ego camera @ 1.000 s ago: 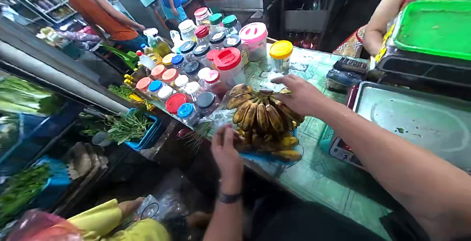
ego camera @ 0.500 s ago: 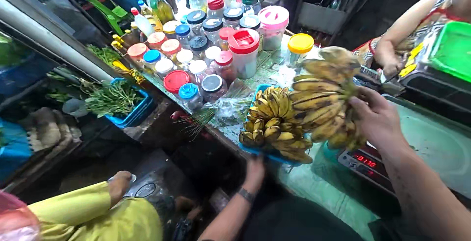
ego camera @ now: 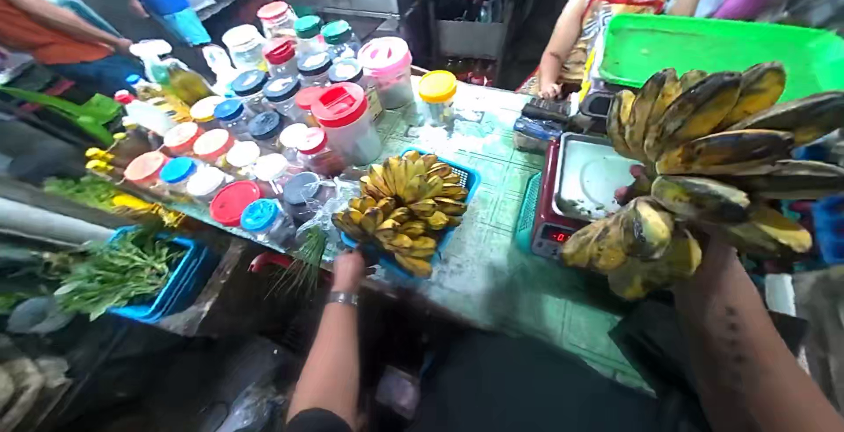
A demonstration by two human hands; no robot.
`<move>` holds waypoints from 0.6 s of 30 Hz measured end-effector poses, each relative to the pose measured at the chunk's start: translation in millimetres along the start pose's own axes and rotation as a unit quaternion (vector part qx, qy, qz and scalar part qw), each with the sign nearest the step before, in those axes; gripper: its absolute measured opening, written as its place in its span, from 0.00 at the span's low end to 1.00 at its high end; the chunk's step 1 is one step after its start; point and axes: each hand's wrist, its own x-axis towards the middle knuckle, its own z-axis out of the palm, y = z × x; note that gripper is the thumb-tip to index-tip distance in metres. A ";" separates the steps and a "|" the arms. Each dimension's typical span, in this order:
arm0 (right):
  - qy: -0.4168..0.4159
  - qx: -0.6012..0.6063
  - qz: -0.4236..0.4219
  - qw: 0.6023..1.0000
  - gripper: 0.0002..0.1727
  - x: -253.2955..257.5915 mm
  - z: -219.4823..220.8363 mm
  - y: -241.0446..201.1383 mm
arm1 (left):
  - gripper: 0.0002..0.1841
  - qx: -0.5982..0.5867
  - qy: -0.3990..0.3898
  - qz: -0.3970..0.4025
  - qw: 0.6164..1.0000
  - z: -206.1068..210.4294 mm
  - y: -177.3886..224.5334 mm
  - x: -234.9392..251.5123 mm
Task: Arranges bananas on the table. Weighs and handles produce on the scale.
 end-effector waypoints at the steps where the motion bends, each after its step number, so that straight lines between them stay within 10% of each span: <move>1: -0.005 0.029 0.063 0.998 0.19 -0.3 1.3 -3.3 | 0.23 0.000 0.028 0.016 0.999 -9.7 4.5 -8.4; 4: -0.168 0.176 -0.182 0.953 0.19 49.0 -37.5 70.7 | 0.33 -0.001 0.160 0.214 0.964 -21.1 28.1 -59.5; 7: -0.109 0.250 -0.011 0.962 0.18 39.7 -23.7 40.4 | 0.33 -0.056 0.158 0.366 0.915 -6.9 60.3 -141.8; 13: -0.300 0.344 0.056 0.888 0.30 55.0 -28.9 44.7 | 0.50 -0.042 -0.146 0.507 0.849 78.3 75.6 -248.4; 18: -0.162 0.285 0.059 0.943 0.21 36.7 -15.4 45.9 | 0.68 -0.097 -0.194 0.532 0.819 119.0 109.1 -303.3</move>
